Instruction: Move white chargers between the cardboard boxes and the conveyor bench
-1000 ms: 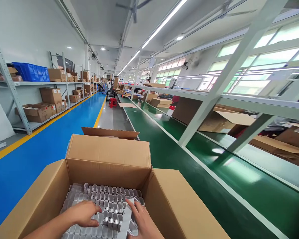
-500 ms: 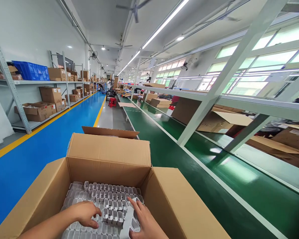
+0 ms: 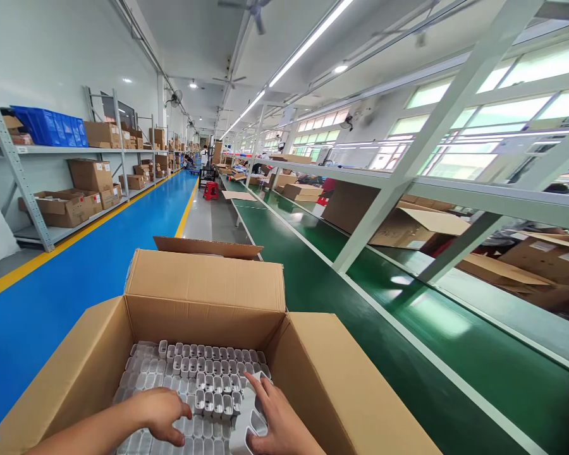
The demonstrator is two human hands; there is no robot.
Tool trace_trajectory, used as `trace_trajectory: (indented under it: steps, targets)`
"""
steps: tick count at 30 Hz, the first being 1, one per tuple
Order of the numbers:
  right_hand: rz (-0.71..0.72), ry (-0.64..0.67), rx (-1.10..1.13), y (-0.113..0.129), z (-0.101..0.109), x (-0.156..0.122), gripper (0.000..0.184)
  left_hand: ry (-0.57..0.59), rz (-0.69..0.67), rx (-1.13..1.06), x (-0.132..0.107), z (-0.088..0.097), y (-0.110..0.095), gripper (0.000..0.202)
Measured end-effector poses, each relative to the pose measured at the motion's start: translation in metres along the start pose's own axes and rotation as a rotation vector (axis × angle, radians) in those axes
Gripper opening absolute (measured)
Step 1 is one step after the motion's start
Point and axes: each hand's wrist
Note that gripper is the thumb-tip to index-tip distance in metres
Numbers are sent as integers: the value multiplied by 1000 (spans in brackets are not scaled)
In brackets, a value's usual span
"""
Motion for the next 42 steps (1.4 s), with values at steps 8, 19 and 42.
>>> trace_trajectory:
  steps: [8,19,42]
  targets:
    - [67,-8,-46,-1,-2,0,101,101,-10,146,-16,-5,-27,56]
    - [225,177,-124,1,-9,7,93,134,60,-37,-20,-44,-11,39]
    - [1166,114,-668,115,-136,235,58,237,64,30,-21,-42,-46,28]
Point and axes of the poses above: each hand's wrist, its own x-axis towards the middle knuckle, its own z-axis out of the back of the hand, y = z × x, and after that the axes turned 13 degrees about -x, right-handed
